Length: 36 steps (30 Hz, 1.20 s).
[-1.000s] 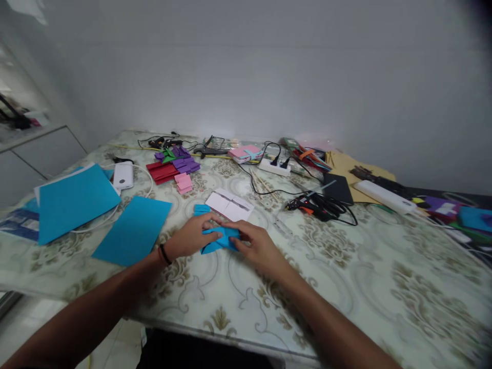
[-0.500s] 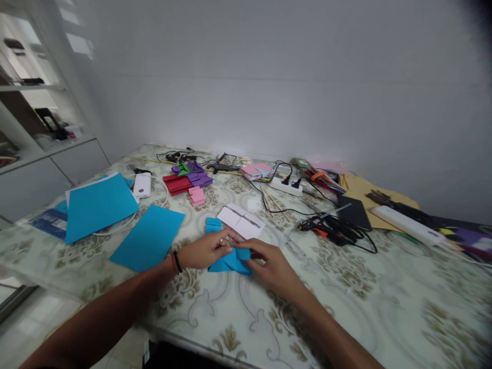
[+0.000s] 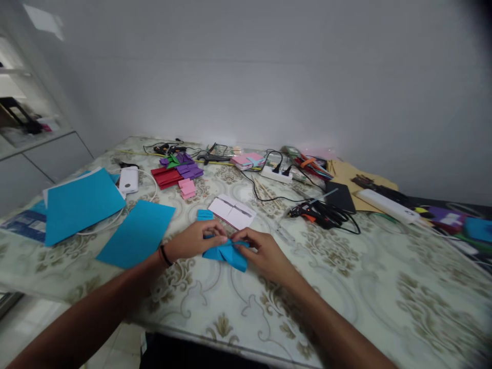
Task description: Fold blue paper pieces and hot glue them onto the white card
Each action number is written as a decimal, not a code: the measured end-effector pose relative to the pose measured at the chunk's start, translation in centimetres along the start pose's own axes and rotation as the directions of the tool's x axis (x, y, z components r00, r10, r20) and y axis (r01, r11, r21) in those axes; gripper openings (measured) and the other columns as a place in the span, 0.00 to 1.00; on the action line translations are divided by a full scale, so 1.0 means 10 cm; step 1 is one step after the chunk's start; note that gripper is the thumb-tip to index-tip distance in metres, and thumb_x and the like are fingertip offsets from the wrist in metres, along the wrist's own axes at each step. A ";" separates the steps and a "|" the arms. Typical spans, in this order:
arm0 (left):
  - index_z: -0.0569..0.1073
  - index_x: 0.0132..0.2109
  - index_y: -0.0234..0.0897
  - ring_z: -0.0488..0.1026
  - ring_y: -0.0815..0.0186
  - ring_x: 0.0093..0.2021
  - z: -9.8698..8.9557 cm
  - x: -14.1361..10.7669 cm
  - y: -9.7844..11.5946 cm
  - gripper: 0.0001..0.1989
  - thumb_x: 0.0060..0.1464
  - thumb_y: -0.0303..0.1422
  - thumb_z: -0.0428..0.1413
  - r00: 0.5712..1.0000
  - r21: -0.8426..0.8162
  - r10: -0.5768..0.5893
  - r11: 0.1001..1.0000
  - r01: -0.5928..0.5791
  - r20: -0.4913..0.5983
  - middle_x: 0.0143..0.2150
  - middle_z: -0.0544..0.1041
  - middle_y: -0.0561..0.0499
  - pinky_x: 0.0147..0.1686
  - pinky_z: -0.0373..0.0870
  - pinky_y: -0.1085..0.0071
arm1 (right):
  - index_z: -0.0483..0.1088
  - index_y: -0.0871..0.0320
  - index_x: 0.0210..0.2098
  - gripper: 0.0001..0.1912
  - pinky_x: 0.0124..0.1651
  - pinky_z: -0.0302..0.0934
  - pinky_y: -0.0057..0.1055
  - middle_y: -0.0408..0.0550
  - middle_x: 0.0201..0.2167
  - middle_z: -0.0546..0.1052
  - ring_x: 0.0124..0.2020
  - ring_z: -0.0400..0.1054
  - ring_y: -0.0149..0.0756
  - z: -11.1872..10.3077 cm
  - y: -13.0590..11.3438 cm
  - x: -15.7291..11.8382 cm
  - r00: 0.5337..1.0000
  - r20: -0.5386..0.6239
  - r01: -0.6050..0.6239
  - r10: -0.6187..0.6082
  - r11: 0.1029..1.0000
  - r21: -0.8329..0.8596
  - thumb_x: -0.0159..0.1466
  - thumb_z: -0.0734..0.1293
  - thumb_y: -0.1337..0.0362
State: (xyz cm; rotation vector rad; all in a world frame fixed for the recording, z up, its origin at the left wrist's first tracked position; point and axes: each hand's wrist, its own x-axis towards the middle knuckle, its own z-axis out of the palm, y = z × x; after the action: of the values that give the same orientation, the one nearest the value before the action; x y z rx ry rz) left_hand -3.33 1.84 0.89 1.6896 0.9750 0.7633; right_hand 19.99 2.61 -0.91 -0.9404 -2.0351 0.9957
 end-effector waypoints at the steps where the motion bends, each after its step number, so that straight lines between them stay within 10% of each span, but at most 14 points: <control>1: 0.75 0.42 0.35 0.74 0.62 0.41 -0.01 0.00 0.01 0.11 0.62 0.39 0.58 1.000 -0.002 0.010 1.000 -0.010 -0.015 0.39 0.78 0.49 0.44 0.69 0.68 | 0.76 0.56 0.38 0.06 0.40 0.67 0.31 0.46 0.35 0.82 0.36 0.75 0.37 0.00 -0.01 0.00 1.000 -0.006 -0.001 0.001 1.000 0.002 0.64 0.67 0.66; 25: 0.76 0.43 0.36 0.75 0.64 0.41 0.14 -0.06 0.06 0.09 0.54 0.26 0.57 0.998 0.073 0.020 0.997 -0.015 -0.067 0.40 0.79 0.50 0.39 0.70 0.71 | 0.79 0.54 0.40 0.08 0.45 0.68 0.32 0.48 0.38 0.83 0.40 0.78 0.38 0.00 -0.06 -0.06 0.980 0.018 0.198 -0.198 0.980 0.005 0.63 0.72 0.72; 36: 0.78 0.42 0.38 0.78 0.65 0.37 0.22 -0.12 0.16 0.06 0.57 0.26 0.58 0.986 0.360 0.090 0.932 -0.035 -0.137 0.38 0.83 0.54 0.37 0.67 0.72 | 0.77 0.55 0.37 0.05 0.42 0.67 0.30 0.43 0.34 0.82 0.35 0.76 0.36 0.10 -0.12 -0.09 0.997 -0.077 -0.002 -0.001 0.999 -0.051 0.62 0.71 0.70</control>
State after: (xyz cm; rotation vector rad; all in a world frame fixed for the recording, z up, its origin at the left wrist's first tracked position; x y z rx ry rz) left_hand -1.64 -0.49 1.65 2.0060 1.2278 0.8015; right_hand 19.28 0.96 -0.57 -0.9910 -2.0047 0.8977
